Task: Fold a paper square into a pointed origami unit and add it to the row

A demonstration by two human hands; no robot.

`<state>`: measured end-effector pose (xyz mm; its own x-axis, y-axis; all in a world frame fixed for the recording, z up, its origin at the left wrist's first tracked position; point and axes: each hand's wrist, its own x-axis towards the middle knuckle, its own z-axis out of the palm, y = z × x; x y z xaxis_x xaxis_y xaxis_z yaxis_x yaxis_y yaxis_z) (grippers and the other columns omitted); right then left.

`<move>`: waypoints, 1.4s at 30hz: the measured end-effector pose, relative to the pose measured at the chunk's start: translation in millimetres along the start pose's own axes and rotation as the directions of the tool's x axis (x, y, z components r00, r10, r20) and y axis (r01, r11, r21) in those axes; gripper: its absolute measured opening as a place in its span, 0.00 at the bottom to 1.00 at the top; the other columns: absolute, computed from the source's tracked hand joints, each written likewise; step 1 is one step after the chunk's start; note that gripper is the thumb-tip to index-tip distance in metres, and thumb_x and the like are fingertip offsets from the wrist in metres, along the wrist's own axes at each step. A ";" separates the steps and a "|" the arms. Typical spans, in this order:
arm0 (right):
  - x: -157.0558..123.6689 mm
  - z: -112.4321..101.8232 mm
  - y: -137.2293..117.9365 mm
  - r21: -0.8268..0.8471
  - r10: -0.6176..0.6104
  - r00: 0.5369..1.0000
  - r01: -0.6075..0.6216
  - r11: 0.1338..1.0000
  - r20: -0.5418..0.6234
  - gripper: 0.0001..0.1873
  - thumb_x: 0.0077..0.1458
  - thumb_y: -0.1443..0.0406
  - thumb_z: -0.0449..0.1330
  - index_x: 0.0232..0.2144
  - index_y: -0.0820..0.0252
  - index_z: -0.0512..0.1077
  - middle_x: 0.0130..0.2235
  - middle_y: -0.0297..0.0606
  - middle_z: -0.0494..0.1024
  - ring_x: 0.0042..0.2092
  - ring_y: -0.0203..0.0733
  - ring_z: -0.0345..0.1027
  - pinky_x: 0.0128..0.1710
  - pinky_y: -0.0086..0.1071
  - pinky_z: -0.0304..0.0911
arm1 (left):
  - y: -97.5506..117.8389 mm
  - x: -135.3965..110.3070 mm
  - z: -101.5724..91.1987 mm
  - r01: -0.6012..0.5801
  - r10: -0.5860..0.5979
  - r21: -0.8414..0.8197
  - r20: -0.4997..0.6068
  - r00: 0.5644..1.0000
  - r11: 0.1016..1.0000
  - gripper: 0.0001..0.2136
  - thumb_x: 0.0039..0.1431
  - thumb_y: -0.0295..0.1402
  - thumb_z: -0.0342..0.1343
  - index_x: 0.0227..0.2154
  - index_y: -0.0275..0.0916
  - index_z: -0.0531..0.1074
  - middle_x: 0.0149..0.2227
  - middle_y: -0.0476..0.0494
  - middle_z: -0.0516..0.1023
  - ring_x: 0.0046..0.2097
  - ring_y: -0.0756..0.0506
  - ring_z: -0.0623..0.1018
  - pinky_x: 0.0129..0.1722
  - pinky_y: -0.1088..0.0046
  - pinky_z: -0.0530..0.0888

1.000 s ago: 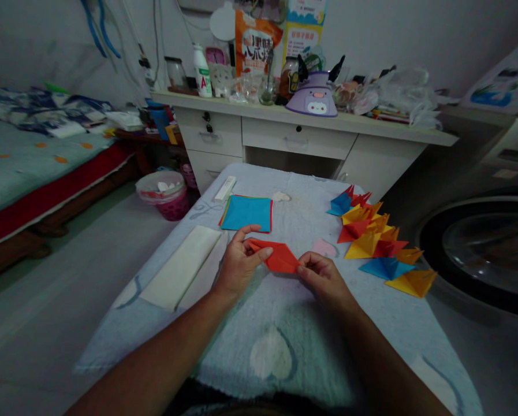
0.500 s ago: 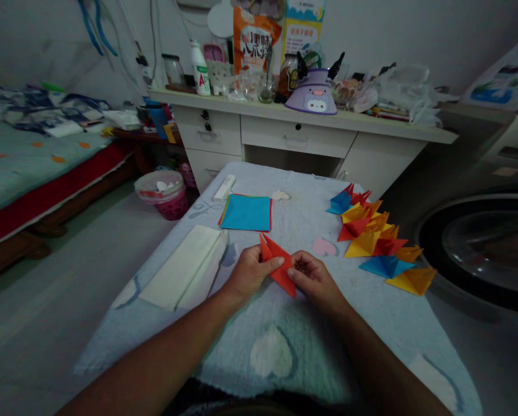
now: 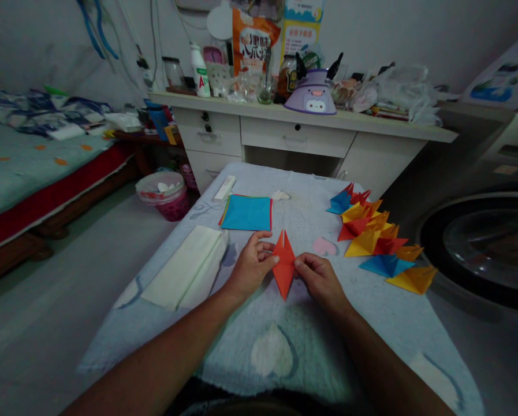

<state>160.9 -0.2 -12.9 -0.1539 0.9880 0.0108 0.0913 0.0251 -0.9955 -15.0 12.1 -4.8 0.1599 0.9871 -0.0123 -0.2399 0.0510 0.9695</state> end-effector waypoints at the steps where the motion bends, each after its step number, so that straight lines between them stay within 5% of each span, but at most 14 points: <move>1: 0.1 -0.2 0.6 -0.066 -0.006 1.000 0.005 0.998 -0.008 0.16 0.55 0.54 0.59 0.23 0.59 0.70 0.22 0.30 0.67 0.25 0.34 0.57 0.26 0.28 0.52 | -1.8 1.0 -1.1 -0.014 0.016 0.060 -0.030 0.999 0.998 0.23 0.48 0.29 0.62 0.47 0.40 0.62 0.37 0.50 0.73 0.32 0.52 0.76 0.33 0.76 0.71; 4: 0.7 -0.4 0.5 -0.317 -0.057 0.998 0.046 0.947 -0.026 0.15 0.57 0.57 0.55 0.23 0.59 0.70 0.22 0.31 0.67 0.26 0.36 0.58 0.27 0.30 0.52 | -7.7 2.8 -3.3 -0.058 0.075 0.317 -0.041 0.996 0.947 0.10 0.51 0.28 0.58 0.36 0.38 0.66 0.31 0.52 0.71 0.29 0.53 0.72 0.29 0.78 0.68; 7: 0.8 0.4 -1.4 -0.596 -0.116 0.993 0.084 0.798 -0.015 0.13 0.57 0.62 0.53 0.24 0.58 0.72 0.25 0.34 0.71 0.32 0.40 0.62 0.34 0.33 0.53 | -11.5 3.3 -3.5 -0.161 0.166 0.560 0.042 0.985 0.813 0.02 0.53 0.27 0.55 0.30 0.38 0.68 0.30 0.51 0.71 0.31 0.51 0.72 0.31 0.76 0.68; 14: -0.7 5.5 -2.3 -0.897 -0.075 0.996 -0.015 0.441 -0.054 0.08 0.56 0.63 0.56 0.28 0.58 0.74 0.36 0.42 0.73 0.41 0.48 0.61 0.39 0.37 0.49 | -12.4 0.0 1.7 -0.321 0.233 0.838 0.239 0.943 0.441 0.06 0.57 0.23 0.52 0.35 0.38 0.72 0.38 0.45 0.72 0.41 0.46 0.72 0.43 0.69 0.71; 19: -1.2 5.0 1.0 -0.895 -0.149 0.988 0.032 0.445 -0.039 0.12 0.55 0.63 0.59 0.43 0.57 0.74 0.44 0.44 0.72 0.45 0.50 0.60 0.42 0.39 0.52 | -10.7 -5.5 3.0 -0.384 0.237 0.909 0.342 0.909 0.161 0.05 0.60 0.27 0.54 0.38 0.40 0.74 0.41 0.43 0.73 0.45 0.43 0.70 0.47 0.64 0.69; 22: -1.1 2.9 5.0 -0.880 -0.205 0.977 0.152 0.450 0.064 0.20 0.57 0.66 0.57 0.52 0.52 0.71 0.50 0.43 0.70 0.48 0.50 0.59 0.46 0.40 0.54 | -9.8 -8.7 3.1 -0.429 0.181 0.901 0.413 0.893 0.061 0.07 0.63 0.28 0.52 0.40 0.40 0.75 0.41 0.43 0.75 0.44 0.43 0.71 0.45 0.64 0.70; 28: -0.3 1.0 11.4 -0.898 -0.189 0.971 0.211 0.386 0.147 0.22 0.59 0.67 0.55 0.54 0.45 0.72 0.54 0.42 0.69 0.51 0.51 0.58 0.49 0.43 0.53 | -12.6 -15.4 3.4 -0.462 0.156 0.883 0.469 0.869 -0.077 0.07 0.64 0.29 0.52 0.42 0.39 0.73 0.42 0.43 0.76 0.44 0.42 0.72 0.43 0.62 0.70; 42: 7.2 -1.0 -1.1 -0.941 -0.080 0.982 0.188 0.280 0.173 0.31 0.55 0.63 0.55 0.62 0.45 0.62 0.62 0.42 0.62 0.56 0.57 0.54 0.54 0.50 0.50 | -10.5 -28.5 13.5 -0.465 0.079 0.870 0.482 0.873 -0.167 0.09 0.63 0.28 0.52 0.44 0.36 0.71 0.46 0.37 0.74 0.46 0.39 0.72 0.42 0.60 0.72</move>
<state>160.7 7.0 -11.6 -0.3284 0.9416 0.0740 0.9226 0.3366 -0.1883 -4.1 -18.6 -11.3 0.5817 0.7924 0.1837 0.7984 -0.5994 0.0570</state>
